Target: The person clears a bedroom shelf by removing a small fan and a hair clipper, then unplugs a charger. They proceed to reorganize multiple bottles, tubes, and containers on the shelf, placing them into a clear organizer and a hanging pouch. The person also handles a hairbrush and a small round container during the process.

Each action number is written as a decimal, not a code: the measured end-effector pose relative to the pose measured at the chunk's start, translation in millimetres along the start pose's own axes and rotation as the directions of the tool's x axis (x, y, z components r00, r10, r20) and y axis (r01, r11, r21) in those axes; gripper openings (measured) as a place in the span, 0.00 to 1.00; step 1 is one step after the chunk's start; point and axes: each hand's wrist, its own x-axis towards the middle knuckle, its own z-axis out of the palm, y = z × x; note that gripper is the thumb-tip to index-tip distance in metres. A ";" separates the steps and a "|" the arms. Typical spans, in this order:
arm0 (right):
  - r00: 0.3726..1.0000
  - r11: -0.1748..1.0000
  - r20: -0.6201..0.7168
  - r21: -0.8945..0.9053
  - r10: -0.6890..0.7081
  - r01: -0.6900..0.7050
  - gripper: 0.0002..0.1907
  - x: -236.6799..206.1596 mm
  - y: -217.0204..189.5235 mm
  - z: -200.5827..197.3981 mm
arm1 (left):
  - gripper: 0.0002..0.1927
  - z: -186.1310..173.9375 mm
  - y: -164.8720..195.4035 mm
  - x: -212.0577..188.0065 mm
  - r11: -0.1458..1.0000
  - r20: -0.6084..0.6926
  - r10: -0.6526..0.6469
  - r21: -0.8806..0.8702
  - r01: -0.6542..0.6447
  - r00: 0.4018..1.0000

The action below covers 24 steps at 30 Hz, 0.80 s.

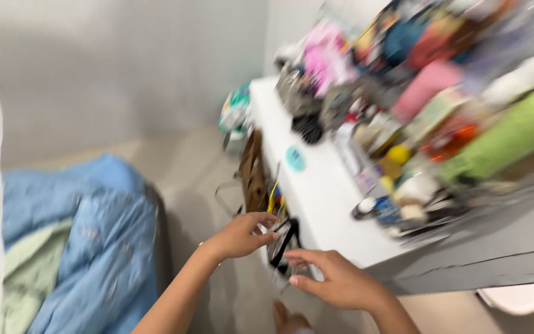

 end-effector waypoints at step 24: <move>0.993 0.993 -0.052 0.051 -0.103 0.105 0.15 -0.7 47.4 -126.1 | 0.40 41.4 26.0 167.6 0.923 -0.665 0.143 0.357 0.143 0.733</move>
